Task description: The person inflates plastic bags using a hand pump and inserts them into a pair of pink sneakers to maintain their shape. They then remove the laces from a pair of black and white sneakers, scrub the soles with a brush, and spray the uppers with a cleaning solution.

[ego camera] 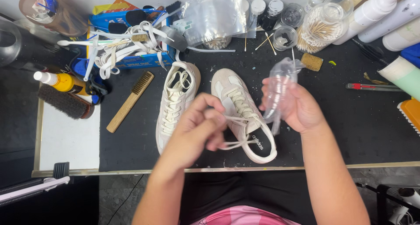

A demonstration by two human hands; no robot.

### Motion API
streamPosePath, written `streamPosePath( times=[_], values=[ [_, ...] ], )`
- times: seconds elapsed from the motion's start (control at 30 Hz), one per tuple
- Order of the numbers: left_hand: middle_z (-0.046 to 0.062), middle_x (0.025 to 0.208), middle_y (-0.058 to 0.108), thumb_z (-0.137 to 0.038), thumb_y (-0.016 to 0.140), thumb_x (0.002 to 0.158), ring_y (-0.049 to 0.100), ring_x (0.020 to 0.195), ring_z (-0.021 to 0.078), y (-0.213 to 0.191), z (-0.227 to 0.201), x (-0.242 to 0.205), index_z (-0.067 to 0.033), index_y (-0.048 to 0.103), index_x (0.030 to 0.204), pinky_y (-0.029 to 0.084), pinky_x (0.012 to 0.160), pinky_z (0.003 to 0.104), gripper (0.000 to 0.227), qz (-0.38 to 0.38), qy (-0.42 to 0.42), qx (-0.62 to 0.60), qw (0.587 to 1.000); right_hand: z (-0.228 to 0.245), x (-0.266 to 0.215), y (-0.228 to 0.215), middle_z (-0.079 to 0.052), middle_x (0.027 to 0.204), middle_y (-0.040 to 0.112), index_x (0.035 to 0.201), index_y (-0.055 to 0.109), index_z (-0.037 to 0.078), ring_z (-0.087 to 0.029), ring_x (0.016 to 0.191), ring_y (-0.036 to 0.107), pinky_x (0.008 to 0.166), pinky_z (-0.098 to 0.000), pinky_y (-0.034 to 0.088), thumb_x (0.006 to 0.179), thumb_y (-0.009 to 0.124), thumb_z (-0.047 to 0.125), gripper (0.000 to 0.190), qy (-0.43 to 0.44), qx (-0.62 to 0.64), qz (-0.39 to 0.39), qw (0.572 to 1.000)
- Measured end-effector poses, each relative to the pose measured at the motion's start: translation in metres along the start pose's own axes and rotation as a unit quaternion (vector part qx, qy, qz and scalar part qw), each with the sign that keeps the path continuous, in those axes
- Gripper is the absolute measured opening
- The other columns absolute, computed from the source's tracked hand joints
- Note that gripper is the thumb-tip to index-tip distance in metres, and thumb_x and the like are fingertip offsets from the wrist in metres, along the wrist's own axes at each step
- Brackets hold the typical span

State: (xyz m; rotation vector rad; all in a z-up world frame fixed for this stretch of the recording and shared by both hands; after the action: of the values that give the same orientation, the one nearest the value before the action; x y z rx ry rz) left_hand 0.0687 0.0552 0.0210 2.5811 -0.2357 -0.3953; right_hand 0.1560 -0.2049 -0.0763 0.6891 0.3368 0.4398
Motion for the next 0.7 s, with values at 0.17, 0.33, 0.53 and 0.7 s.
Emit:
streamPosePath(
  times=[0.17, 0.33, 0.53, 0.7],
  values=[
    [0.007, 0.098, 0.064, -0.006, 0.073, 0.094, 0.057, 0.089, 0.0194, 0.005, -0.059, -0.005, -0.0059, 0.069, 0.104, 0.045, 0.076, 0.033, 0.011, -0.207, 0.190, 0.433, 0.856, 0.023, -0.027, -0.011, -0.025, 0.114, 0.066, 0.143, 0.048, 0.001, -0.029, 0.088, 0.068, 0.073, -0.0411, 0.059, 0.099, 0.071, 0.047, 0.067, -0.021, -0.054, 0.012, 0.998],
    [0.016, 0.130, 0.058, -0.007, 0.077, 0.079, 0.057, 0.122, 0.0374, 0.034, -0.060, 0.006, -0.0068, 0.069, 0.107, 0.048, 0.102, 0.047, 0.029, -0.147, 0.319, 0.640, 0.683, 0.039, -0.052, -0.019, -0.029, 0.130, 0.064, 0.128, 0.041, 0.016, -0.027, 0.076, 0.069, 0.061, -0.0368, 0.058, 0.100, 0.066, 0.038, 0.044, -0.003, -0.107, -0.038, 0.994],
    [0.018, 0.124, 0.058, -0.016, 0.081, 0.057, 0.056, 0.120, 0.0417, 0.070, 0.006, 0.022, -0.0031, 0.067, 0.103, 0.049, 0.089, 0.048, 0.050, -0.025, 0.293, 0.695, 0.656, 0.052, -0.064, 0.000, -0.020, 0.141, 0.060, 0.131, 0.050, 0.007, -0.022, 0.082, 0.067, 0.070, -0.0348, 0.058, 0.098, 0.068, 0.023, 0.040, -0.029, -0.215, -0.041, 0.975],
    [0.012, 0.115, 0.064, -0.014, 0.079, 0.071, 0.066, 0.107, 0.0314, 0.065, 0.022, 0.033, -0.0068, 0.069, 0.100, 0.058, 0.077, 0.043, 0.032, -0.023, 0.210, 0.685, 0.697, 0.080, -0.084, 0.038, -0.013, 0.146, 0.054, 0.141, 0.052, 0.000, -0.016, 0.099, 0.065, 0.083, -0.0301, 0.055, 0.086, 0.067, 0.010, 0.057, 0.023, -0.327, 0.026, 0.944]
  ],
)
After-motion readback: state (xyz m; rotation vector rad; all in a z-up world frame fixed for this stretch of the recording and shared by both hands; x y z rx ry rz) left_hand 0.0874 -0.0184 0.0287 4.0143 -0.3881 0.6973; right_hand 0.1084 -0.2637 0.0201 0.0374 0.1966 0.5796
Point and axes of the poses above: each hand's wrist, its own x-axis towards the middle knuckle, its own y-axis out of the palm, z = x × y, the point moved 3 cm from there along x, towards the middle knuckle
